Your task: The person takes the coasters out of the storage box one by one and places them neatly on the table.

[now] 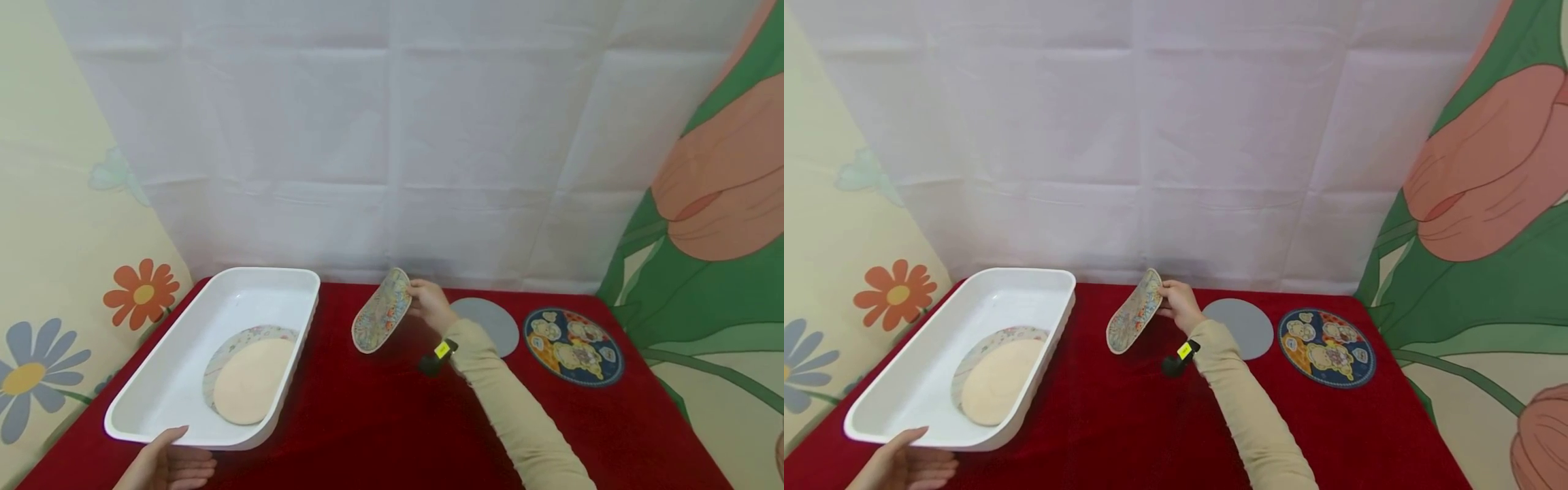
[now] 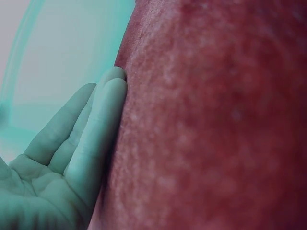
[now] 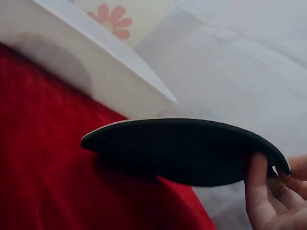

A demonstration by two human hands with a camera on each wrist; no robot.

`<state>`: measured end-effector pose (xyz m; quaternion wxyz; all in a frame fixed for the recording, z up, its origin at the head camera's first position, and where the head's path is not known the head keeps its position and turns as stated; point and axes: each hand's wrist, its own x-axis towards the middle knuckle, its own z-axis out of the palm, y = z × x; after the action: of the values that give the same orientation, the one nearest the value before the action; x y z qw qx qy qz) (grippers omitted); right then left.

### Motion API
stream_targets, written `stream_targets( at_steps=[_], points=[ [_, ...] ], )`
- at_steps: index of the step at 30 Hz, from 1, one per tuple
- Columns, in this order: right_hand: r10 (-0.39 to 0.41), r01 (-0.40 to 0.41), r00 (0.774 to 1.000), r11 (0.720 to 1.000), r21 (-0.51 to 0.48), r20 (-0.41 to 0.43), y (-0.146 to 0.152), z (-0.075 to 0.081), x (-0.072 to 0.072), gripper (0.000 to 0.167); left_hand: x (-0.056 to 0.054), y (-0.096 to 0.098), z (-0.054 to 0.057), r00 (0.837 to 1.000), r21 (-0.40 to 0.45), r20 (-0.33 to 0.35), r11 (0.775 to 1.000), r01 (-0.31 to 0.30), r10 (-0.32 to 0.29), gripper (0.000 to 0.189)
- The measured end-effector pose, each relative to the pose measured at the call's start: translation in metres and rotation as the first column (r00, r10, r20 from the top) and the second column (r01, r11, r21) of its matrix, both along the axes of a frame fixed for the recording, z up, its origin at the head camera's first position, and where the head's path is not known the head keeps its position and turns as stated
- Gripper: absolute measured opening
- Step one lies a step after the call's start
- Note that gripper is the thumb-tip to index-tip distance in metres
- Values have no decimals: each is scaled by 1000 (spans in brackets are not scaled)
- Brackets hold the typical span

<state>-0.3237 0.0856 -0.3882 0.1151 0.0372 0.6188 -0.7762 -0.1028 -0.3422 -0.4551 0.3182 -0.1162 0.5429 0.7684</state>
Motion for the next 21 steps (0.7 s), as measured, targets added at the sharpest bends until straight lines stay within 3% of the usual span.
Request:
stream_targets(
  at_steps=[5, 7, 8, 10, 11, 13, 14, 17, 18, 21],
  points=[
    [-41, 41, 999, 998, 53, -6, 6, -6, -1, 28, 0, -1, -2, 1000, 3, 13, 1000, -7, 7, 61],
    [-59, 61, 998, 995, 82, -30, 10, -20, -11, 26, 0, -1, -2, 1000, 4, 18, 1000, -10, 10, 61],
    [-42, 48, 996, 996, 77, -77, 15, -39, -25, 23, 0, -1, -2, 1000, 5, 20, 1000, -9, 9, 61],
    [-38, 53, 993, 989, 135, -115, 21, -56, -37, 22, -1, -1, -1, 1000, 3, 20, 1000, -5, 5, 61],
    [-14, 39, 985, 989, 143, -174, 27, -70, -47, 20, -1, -1, -1, 1000, 0, 20, 1000, -4, 4, 61],
    [-18, 66, 979, 971, 230, -203, 32, -76, -48, 20, -1, -1, -1, 1000, -7, 19, 1000, -3, 3, 61],
    [-32, 90, 978, 957, 277, -206, 32, -77, -49, 22, -1, -1, -1, 1000, -11, 17, 1000, -4, 4, 61],
    [-79, 155, 976, 908, 389, -203, 31, -60, -31, 23, 0, -1, 0, 1000, -17, 17, 1000, -9, 9, 61],
    [-101, 167, 980, 889, 427, -173, 30, -48, -21, 24, 0, -1, 0, 1000, -19, 17, 1000, -10, 11, 61],
    [-87, 159, 980, 884, 440, -179, 34, -42, -12, 24, 0, 0, 0, 1000, -20, 19, 1000, -15, 15, 61]
  ],
)
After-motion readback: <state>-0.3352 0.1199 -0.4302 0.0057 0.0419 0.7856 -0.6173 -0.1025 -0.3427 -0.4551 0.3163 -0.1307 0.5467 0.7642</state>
